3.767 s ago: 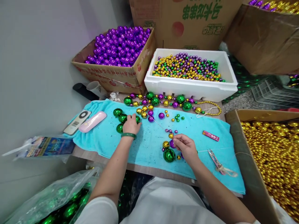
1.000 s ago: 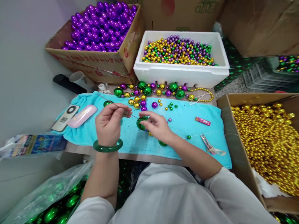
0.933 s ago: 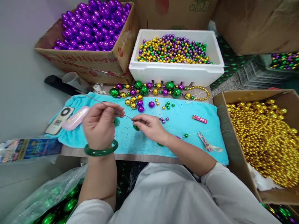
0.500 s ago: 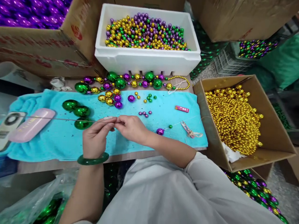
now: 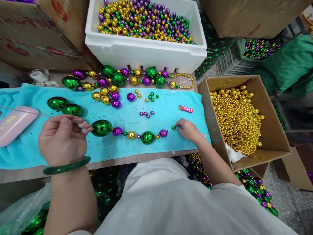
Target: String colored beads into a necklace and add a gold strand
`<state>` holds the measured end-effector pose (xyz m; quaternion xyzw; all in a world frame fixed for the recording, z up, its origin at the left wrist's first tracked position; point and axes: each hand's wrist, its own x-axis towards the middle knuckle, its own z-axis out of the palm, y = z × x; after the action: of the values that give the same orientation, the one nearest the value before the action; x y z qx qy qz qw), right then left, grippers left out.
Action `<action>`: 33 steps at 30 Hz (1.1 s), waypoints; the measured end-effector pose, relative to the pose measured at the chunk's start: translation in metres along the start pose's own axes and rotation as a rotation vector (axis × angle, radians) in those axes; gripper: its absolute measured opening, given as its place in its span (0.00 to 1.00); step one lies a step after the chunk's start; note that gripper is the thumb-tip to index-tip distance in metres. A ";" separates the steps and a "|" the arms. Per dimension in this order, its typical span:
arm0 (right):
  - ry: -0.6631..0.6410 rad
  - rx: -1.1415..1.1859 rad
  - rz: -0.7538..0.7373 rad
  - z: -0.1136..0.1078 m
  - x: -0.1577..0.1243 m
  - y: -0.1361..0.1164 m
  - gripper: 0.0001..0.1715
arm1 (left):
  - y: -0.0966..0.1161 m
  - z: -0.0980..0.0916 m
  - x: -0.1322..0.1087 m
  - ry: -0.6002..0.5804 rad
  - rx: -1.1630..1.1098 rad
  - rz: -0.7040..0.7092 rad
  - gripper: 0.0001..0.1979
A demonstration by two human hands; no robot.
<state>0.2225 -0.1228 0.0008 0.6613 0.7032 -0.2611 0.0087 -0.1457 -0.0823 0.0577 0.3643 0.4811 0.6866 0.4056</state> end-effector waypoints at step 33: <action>0.565 -0.089 0.082 -0.034 0.029 -0.032 0.16 | -0.029 0.005 0.018 0.052 0.098 -0.166 0.08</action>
<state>0.2001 -0.0824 0.0312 0.7346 0.6612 -0.0349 -0.1481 -0.1425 -0.0582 0.0332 0.3248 0.5531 0.6354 0.4300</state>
